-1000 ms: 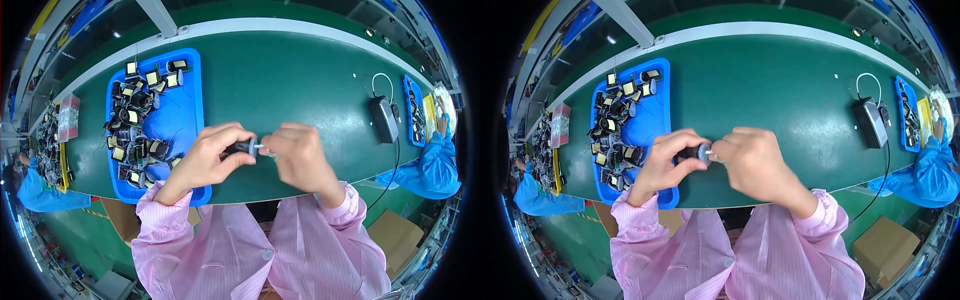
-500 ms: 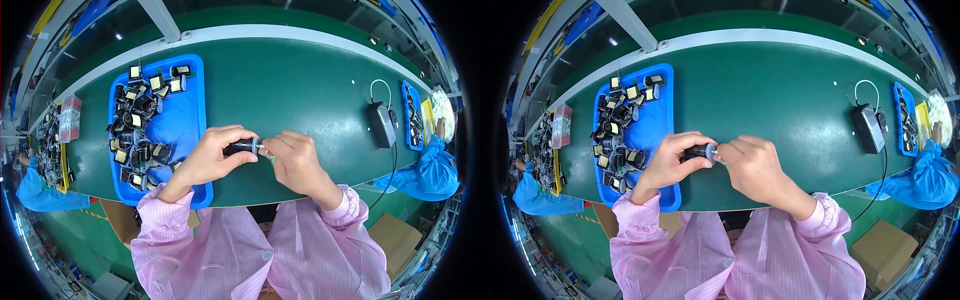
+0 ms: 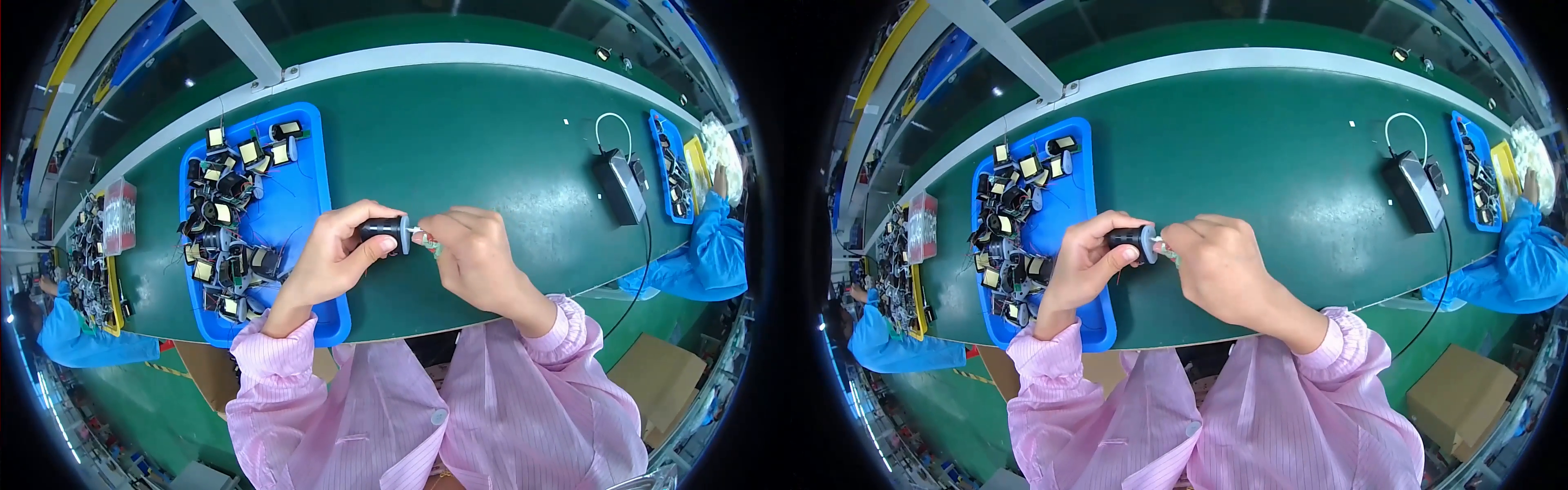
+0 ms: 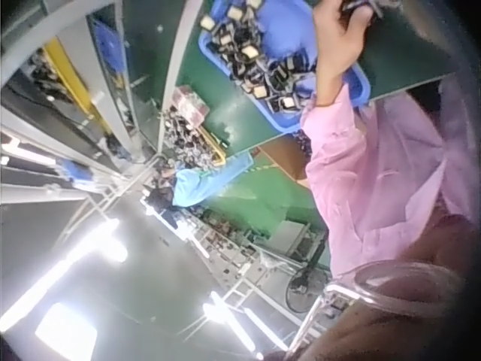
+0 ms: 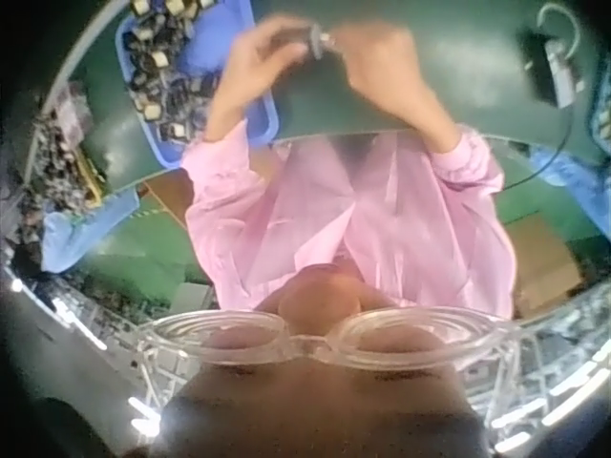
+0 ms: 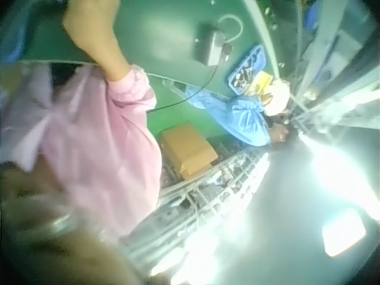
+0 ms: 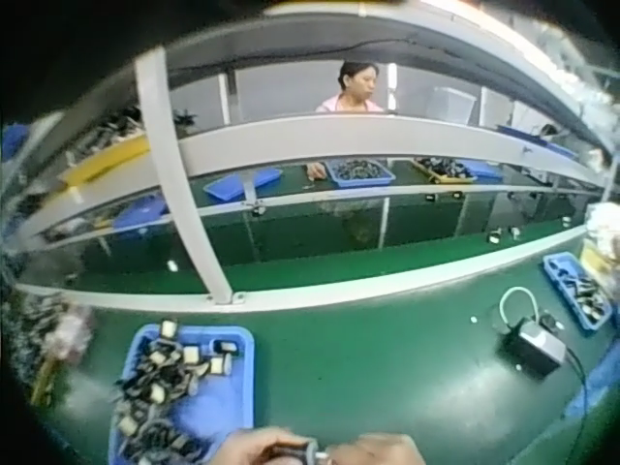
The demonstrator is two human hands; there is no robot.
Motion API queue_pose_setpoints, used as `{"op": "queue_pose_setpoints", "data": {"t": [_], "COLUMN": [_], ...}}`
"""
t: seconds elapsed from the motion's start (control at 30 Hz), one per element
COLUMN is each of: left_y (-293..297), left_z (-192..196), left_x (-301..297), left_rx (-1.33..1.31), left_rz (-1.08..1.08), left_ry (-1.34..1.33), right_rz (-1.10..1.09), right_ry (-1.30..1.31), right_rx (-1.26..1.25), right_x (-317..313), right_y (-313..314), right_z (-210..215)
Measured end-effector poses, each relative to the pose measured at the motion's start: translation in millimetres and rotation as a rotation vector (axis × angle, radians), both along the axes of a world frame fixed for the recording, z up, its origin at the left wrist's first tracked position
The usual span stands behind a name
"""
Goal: The person assembles small electronic components by hand, inserting circuit boards and wire assemblies into electronic housings and connecting connector pins.
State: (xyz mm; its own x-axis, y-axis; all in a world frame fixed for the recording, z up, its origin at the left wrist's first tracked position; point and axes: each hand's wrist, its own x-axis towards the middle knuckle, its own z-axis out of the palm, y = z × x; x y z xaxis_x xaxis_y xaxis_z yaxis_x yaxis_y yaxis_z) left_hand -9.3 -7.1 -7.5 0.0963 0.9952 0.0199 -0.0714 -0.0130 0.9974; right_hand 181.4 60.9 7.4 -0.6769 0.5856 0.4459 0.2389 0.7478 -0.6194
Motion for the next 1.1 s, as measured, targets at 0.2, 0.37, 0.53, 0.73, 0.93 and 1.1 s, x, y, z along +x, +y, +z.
{"op": "queue_pose_setpoints", "data": {"t": [0.2, 0.37, 0.53, 0.73, 0.93, 1.1], "left_y": [1.2, 0.3, 0.5, 8.8, 9.0, 6.0], "left_z": [-0.6, 1.4, 4.0, -5.4, -7.6, -10.6], "left_x": [-4.1, -2.2, -4.0, -11.5, -6.0, -2.9], "left_rx": [0.109, 0.082, -0.035, 0.036, 0.048, -0.007], "left_rz": [0.000, -0.013, -0.033, 0.514, 0.318, 0.298], "left_ry": [0.096, 0.136, 0.042, 0.148, 0.198, 0.085], "right_rz": [0.021, 0.058, 0.130, -0.179, -0.398, -0.294], "right_ry": [0.022, -0.052, -0.084, -0.026, 0.048, 0.379], "right_rx": [0.010, 0.034, -0.075, -0.589, -0.916, -1.115], "right_x": [0.6, 3.2, 3.4, -15.9, -66.9, -94.6], "right_y": [0.7, 7.1, 17.8, 101.5, 217.9, 238.9], "right_z": [-3.0, -0.5, 5.9, -20.9, -63.5, -64.2]}}
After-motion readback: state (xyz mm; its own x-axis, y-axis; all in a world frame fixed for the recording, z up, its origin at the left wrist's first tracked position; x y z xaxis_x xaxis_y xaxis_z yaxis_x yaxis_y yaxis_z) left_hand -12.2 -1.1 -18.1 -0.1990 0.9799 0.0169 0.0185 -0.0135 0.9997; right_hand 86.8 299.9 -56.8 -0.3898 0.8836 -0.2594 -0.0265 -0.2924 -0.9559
